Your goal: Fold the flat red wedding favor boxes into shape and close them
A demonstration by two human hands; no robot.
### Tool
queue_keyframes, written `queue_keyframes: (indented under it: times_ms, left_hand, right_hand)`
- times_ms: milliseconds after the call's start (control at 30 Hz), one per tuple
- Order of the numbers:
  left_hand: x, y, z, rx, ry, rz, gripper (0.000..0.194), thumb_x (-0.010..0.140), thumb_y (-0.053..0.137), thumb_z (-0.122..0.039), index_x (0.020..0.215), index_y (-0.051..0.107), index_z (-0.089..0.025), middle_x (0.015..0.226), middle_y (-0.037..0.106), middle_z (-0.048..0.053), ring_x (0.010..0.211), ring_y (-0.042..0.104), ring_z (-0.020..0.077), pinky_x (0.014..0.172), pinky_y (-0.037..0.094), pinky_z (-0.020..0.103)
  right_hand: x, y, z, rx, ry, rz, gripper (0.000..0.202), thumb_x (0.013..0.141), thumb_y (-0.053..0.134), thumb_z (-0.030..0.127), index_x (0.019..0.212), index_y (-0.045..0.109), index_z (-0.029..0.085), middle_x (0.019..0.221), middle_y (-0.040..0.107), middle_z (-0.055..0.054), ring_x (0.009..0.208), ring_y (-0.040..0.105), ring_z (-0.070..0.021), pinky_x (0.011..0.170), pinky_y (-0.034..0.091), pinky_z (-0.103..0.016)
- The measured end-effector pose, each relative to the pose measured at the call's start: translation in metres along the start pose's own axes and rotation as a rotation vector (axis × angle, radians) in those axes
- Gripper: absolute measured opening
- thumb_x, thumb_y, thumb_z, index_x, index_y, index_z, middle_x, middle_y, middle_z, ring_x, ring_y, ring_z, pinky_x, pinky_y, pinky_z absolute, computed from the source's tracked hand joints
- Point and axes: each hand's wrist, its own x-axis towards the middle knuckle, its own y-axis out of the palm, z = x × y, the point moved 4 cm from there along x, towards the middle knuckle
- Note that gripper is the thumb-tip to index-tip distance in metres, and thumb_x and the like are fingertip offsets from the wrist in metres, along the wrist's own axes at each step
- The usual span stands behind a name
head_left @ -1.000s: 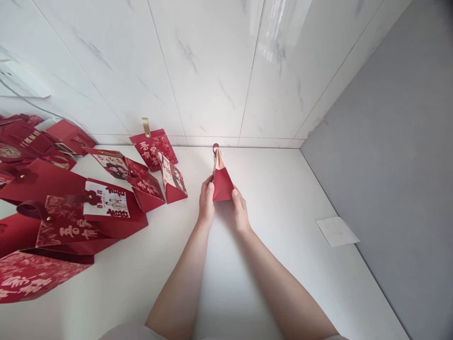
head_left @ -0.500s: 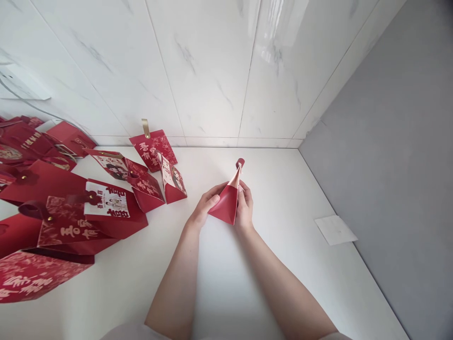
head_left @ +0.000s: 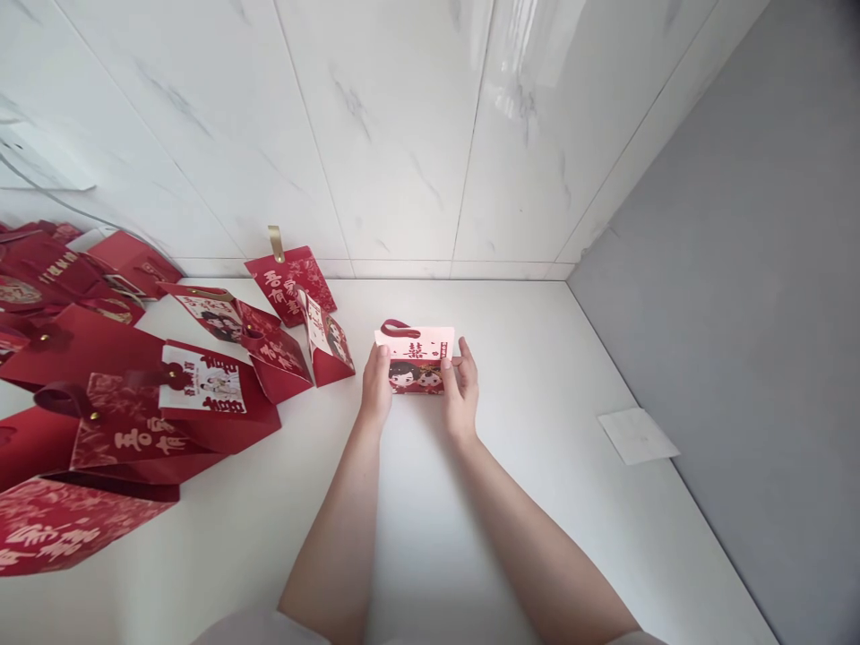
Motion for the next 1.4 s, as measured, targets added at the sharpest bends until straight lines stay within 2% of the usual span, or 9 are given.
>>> queue_keyframes:
  times_ms: [67,133,233,367,1400]
  left_hand:
    - [0.000,-0.002,0.000,0.051,-0.018,-0.024,0.055,0.087,0.054,-0.063,0.111,0.068,-0.017,0.107,0.074,0.010,0.101,0.069,0.0274,0.091,0.053,0.038]
    - [0.001,-0.003,0.001,0.038,-0.042,-0.053,0.055,0.086,0.055,-0.064,0.107,0.070,-0.016,0.101,0.075,0.010,0.095,0.071,0.0280,0.087,0.055,0.039]
    - [0.003,-0.004,0.003,0.002,-0.097,-0.092,0.055,0.083,0.058,-0.065,0.105,0.070,-0.016,0.100,0.075,0.010,0.095,0.071,0.0291,0.086,0.056,0.040]
    - [0.003,-0.002,0.006,-0.048,-0.161,-0.107,0.055,0.083,0.059,-0.065,0.105,0.071,-0.016,0.106,0.075,0.010,0.098,0.071,0.0299,0.087,0.057,0.041]
    - [0.002,-0.001,0.007,-0.088,-0.174,-0.146,0.054,0.082,0.063,-0.061,0.105,0.072,-0.013,0.110,0.075,0.012,0.100,0.071,0.0288,0.089,0.057,0.037]
  right_hand:
    - [0.002,0.002,-0.002,0.091,0.032,0.049,0.029,0.091,0.053,0.051,0.090,0.063,0.024,0.135,0.060,-0.007,0.133,0.047,-0.0261,0.108,0.039,-0.046]
    - [0.004,0.004,-0.005,0.159,0.073,0.092,0.030,0.091,0.054,0.053,0.092,0.061,0.023,0.115,0.069,-0.006,0.116,0.058,-0.0253,0.097,0.047,-0.041]
    - [0.006,0.006,-0.009,0.189,0.103,0.091,0.032,0.090,0.056,0.055,0.091,0.060,0.022,0.102,0.070,-0.003,0.096,0.062,-0.0218,0.086,0.049,-0.035]
    - [0.008,0.006,-0.013,0.202,0.125,0.081,0.034,0.089,0.056,0.056,0.093,0.061,0.022,0.095,0.068,-0.001,0.086,0.060,-0.0192,0.078,0.049,-0.032]
    - [0.008,0.007,-0.019,0.214,0.154,0.080,0.034,0.089,0.057,0.056,0.096,0.060,0.022,0.093,0.063,-0.001,0.083,0.057,-0.0167,0.075,0.046,-0.030]
